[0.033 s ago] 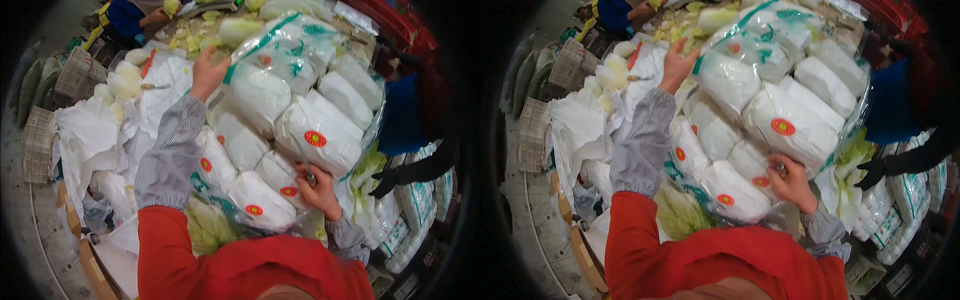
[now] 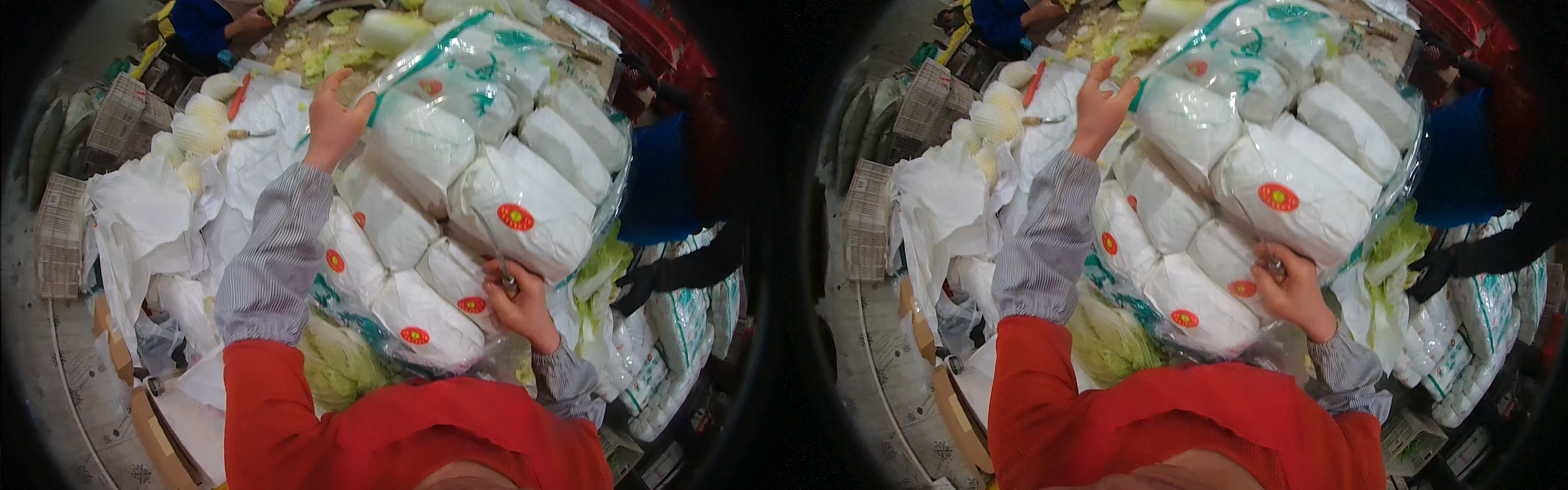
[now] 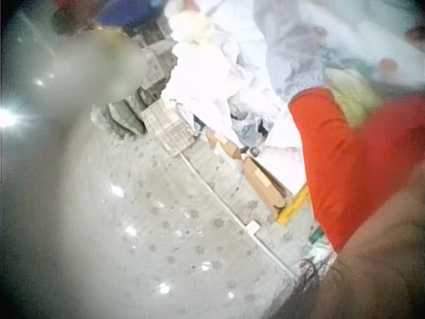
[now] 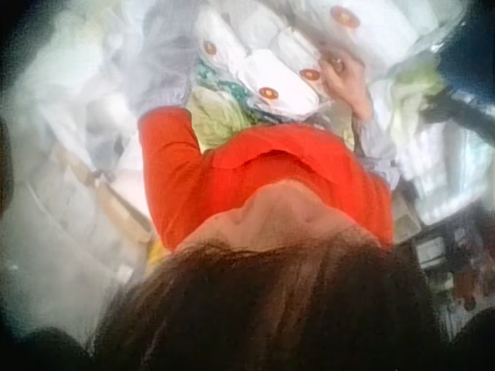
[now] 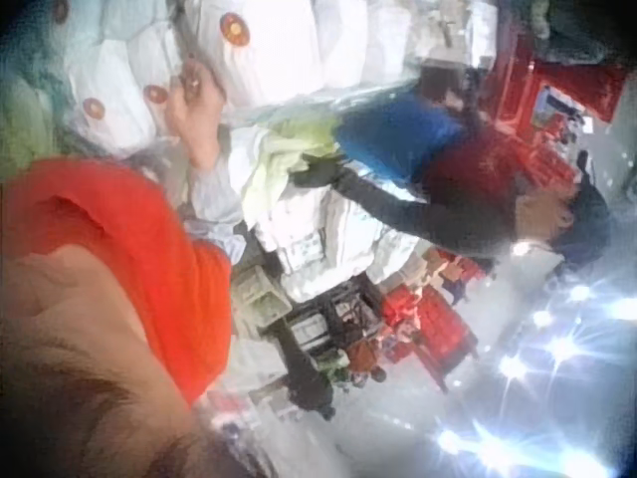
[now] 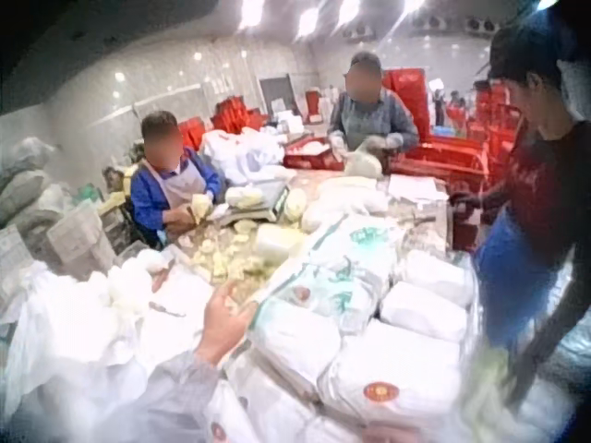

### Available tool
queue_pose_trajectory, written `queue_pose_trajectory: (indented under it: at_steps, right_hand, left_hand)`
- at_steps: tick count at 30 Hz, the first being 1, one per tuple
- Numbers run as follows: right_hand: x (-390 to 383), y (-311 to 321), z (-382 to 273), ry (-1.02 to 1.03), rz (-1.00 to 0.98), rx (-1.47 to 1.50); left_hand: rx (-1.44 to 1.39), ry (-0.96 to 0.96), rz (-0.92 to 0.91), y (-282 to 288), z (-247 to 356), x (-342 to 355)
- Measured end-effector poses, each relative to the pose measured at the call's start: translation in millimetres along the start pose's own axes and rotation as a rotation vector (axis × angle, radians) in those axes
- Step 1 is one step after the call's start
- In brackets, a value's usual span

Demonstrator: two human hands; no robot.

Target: The person trims the base of napa cabbage heads using a small knife, removes outer leaves, and places the trimmed cabbages into a plastic bag. The person repeats this process for multiple cabbages on a cluttered work table.

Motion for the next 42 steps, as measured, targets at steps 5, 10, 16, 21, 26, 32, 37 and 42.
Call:
queue_pose_trajectory:
  at_steps: [5, 10, 16, 21, 26, 32, 37, 42]
  right_hand:
    - [5.2, -0.4, -0.7, 0.085, 0.016, -0.038]
    - [-2.3, -5.6, -0.4, 0.032, 0.11, -0.005]
    - [-72.1, -23.4, -8.2, 0.076, 0.178, -0.082]
    - [-141.7, -32.5, 0.0, 0.168, 0.262, -0.153]
    - [-178.5, -36.5, 4.9, 0.152, 0.414, -0.003]
    - [-201.9, -52.1, -13.2, 0.154, 0.141, 0.011]
    - [-182.7, -114.1, -26.5, 0.153, -0.231, -0.073]
    - [-158.6, -192.5, -15.0, 0.042, -0.322, -0.088]
  left_hand:
    - [-0.092, -0.127, -0.297, 48.3, 64.5, -127.6]
    - [-0.068, -0.405, -0.912, 48.2, 102.4, -220.6]
    - [0.193, -0.511, -0.988, 55.5, 117.2, -256.1]
    - [0.452, -0.618, -1.137, 47.6, 136.5, -255.4]
    - [0.27, -0.655, -1.114, 31.9, 135.8, -248.4]
    - [0.209, -0.354, -0.321, 130.6, 72.0, -252.6]
    - [0.966, 0.499, -0.014, 295.6, -38.6, -306.0]
    - [0.59, 0.995, -0.368, 307.1, -116.5, -437.7]
Point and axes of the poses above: each hand's wrist, its own x-axis towards the middle knuckle, its own y-axis out of the back of the hand, z = x × y, the point moved 1 cm from there along x, towards the middle knuckle
